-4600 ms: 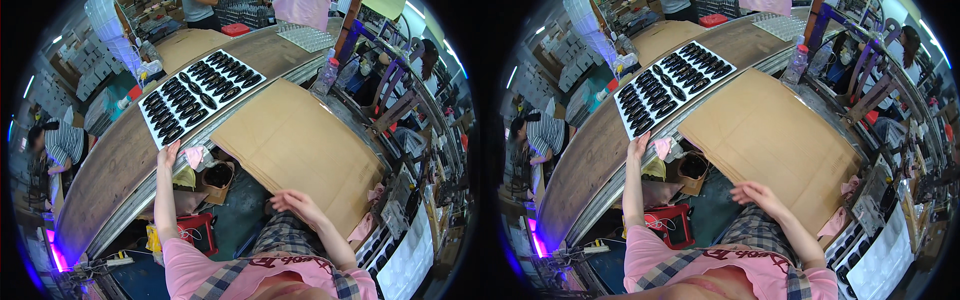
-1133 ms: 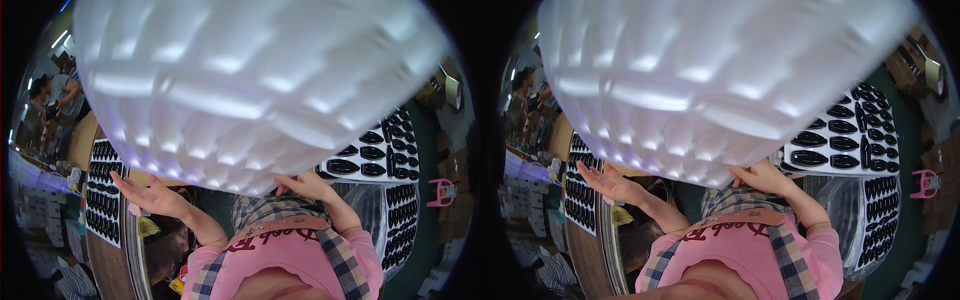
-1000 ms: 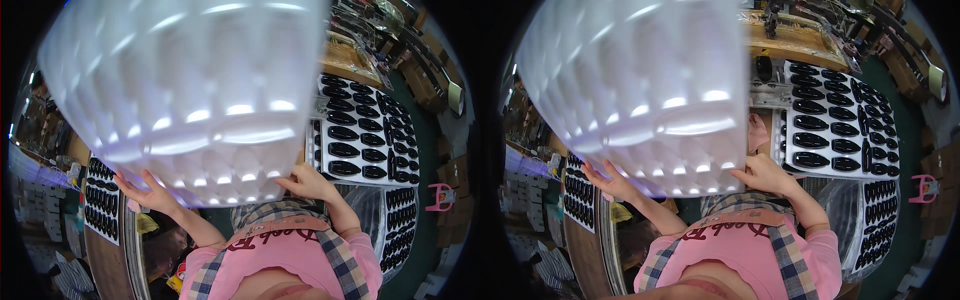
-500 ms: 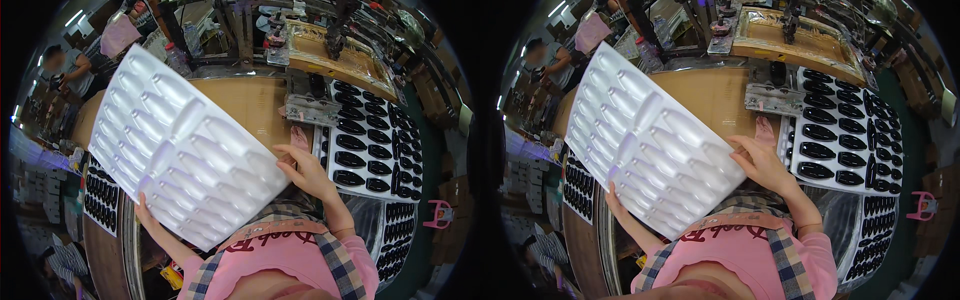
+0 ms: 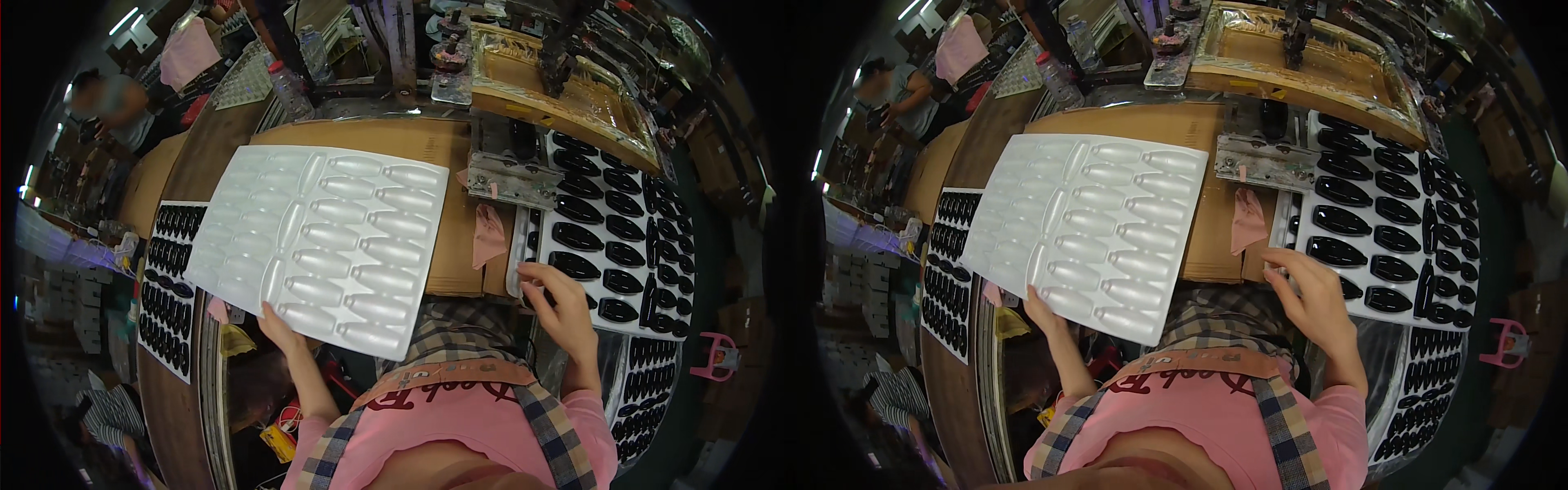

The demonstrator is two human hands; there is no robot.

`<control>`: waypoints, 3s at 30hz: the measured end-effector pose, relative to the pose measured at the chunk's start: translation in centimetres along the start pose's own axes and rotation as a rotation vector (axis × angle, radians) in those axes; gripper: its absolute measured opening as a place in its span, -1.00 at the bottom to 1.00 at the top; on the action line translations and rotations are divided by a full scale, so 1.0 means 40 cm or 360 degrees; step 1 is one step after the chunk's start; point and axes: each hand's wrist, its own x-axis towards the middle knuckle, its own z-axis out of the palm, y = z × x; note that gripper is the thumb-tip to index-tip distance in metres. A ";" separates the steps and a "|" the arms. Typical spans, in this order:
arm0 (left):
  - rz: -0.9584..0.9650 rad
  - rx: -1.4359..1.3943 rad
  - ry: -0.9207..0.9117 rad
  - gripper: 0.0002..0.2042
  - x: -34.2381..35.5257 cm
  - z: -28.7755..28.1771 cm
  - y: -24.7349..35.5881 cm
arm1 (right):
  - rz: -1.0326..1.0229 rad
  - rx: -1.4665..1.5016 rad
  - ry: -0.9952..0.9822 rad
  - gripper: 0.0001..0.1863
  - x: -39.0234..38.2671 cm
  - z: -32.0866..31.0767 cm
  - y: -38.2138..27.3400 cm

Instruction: Manually applying screen-printed designs to hair clips using a printing press and then sorting them into trays.

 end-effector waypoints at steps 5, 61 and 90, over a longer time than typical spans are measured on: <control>0.0109 -0.0085 -0.0061 -0.62 -0.080 0.092 -0.116 | 0.0191 -0.0721 -0.0045 -0.75 -0.050 -0.087 0.039; 0.0434 0.0944 -0.1009 -0.66 0.108 0.861 -0.192 | 0.0057 -0.0424 0.0103 -0.51 0.266 -0.160 0.223; 0.2497 0.1080 -0.1274 -0.81 -0.055 0.977 -0.111 | 0.0517 -0.0175 0.0395 -0.50 0.093 -0.263 0.189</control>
